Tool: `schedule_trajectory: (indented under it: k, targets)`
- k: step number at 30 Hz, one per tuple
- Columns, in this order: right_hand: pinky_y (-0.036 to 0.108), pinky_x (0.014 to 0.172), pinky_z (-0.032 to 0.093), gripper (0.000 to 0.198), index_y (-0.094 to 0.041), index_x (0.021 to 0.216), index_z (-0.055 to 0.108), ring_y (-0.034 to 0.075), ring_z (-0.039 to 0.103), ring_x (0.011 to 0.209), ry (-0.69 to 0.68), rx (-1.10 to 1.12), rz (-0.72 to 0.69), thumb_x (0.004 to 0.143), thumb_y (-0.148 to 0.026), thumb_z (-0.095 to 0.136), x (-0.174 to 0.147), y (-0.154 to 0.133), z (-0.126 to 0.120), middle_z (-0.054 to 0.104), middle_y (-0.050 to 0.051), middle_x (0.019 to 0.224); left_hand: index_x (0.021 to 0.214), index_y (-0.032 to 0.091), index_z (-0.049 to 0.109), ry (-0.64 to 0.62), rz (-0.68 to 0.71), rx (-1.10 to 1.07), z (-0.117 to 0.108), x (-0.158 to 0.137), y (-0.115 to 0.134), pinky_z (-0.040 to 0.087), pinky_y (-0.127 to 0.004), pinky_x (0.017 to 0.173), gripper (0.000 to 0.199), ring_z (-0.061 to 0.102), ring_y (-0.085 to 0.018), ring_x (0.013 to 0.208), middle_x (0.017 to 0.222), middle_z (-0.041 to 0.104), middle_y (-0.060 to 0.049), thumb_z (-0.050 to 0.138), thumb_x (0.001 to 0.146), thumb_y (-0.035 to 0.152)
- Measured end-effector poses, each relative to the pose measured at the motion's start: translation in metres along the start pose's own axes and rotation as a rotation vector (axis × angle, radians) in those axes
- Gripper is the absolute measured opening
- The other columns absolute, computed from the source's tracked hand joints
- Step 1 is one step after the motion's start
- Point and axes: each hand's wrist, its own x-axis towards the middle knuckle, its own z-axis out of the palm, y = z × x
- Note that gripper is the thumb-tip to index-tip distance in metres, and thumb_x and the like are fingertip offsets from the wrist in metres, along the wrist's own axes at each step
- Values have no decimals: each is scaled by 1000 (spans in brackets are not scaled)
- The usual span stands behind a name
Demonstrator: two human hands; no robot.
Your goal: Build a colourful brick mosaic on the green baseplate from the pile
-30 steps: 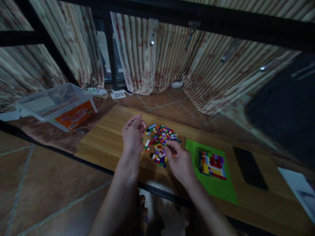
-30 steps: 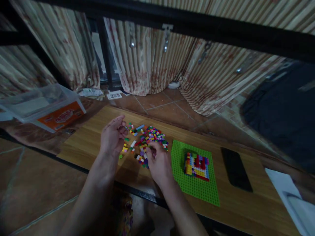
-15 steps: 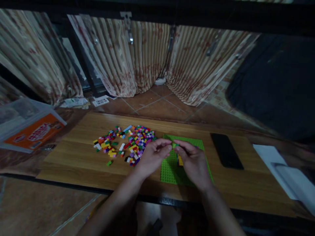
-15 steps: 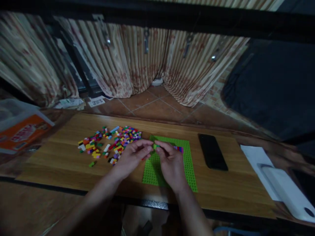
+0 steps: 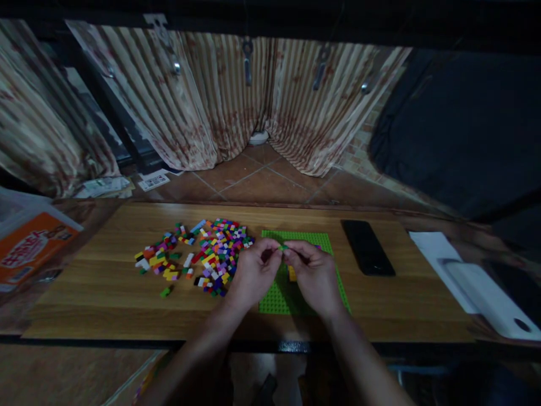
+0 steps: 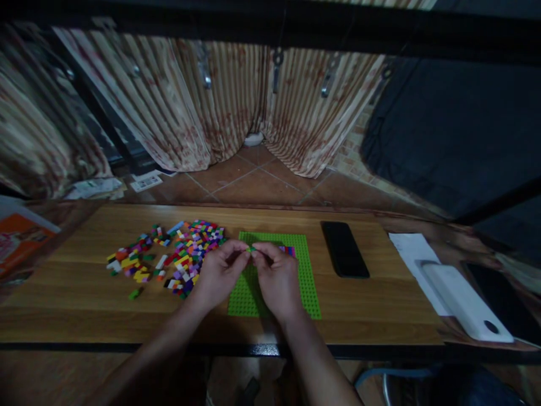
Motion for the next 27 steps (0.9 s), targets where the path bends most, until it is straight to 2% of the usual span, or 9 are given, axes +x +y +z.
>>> schedule_trajectory:
  k: [5,7,9,12,16,22,27]
  targets:
    - [33,76,54,17,-22,91,72,18,69,78,107,-114,-52,82,-31,61,1,-2,2,74,4,88,77,17,65,89,-81,-48,9,2,-1,42,-20,57,6,55,-10,59,67,62,2,61,78,22]
    - [32,73,55,17,-21,90,71,18,69,76,167,-53,-31,80,-32,63,4,-2,-2,74,4,86,82,18,66,106,-120,-128,12,1,-2,44,-20,58,7,56,-10,60,69,63,2,62,77,21]
    - [31,68,55,18,-20,88,70,17,69,73,247,68,5,78,-35,66,10,-3,-9,73,3,82,94,19,67,94,-146,-212,15,1,-4,47,-21,61,18,58,-10,62,73,64,2,63,77,22]
    - [29,60,55,24,-18,85,67,16,67,64,367,224,62,72,-38,71,19,-3,-20,70,1,74,105,20,68,31,-156,-211,17,0,-10,51,-23,64,26,61,-12,67,78,67,0,61,80,25]
    - [27,55,55,26,-17,80,65,13,64,56,445,315,108,65,-35,75,25,-5,-29,67,-2,65,94,21,71,1,-105,-86,19,1,-11,52,-24,67,17,65,-14,73,83,71,-2,60,82,22]
    - [25,51,52,24,-16,78,65,12,61,52,458,306,140,64,-33,75,26,-5,-34,66,-2,63,90,25,73,6,67,114,26,4,-7,50,-30,84,15,66,-18,88,93,73,-2,61,82,20]
    - [24,50,50,25,-16,77,66,11,59,51,433,330,158,63,-34,75,27,-1,-38,65,-2,61,84,27,76,101,141,209,37,8,-18,48,-33,87,12,62,-18,91,92,68,-3,67,78,20]
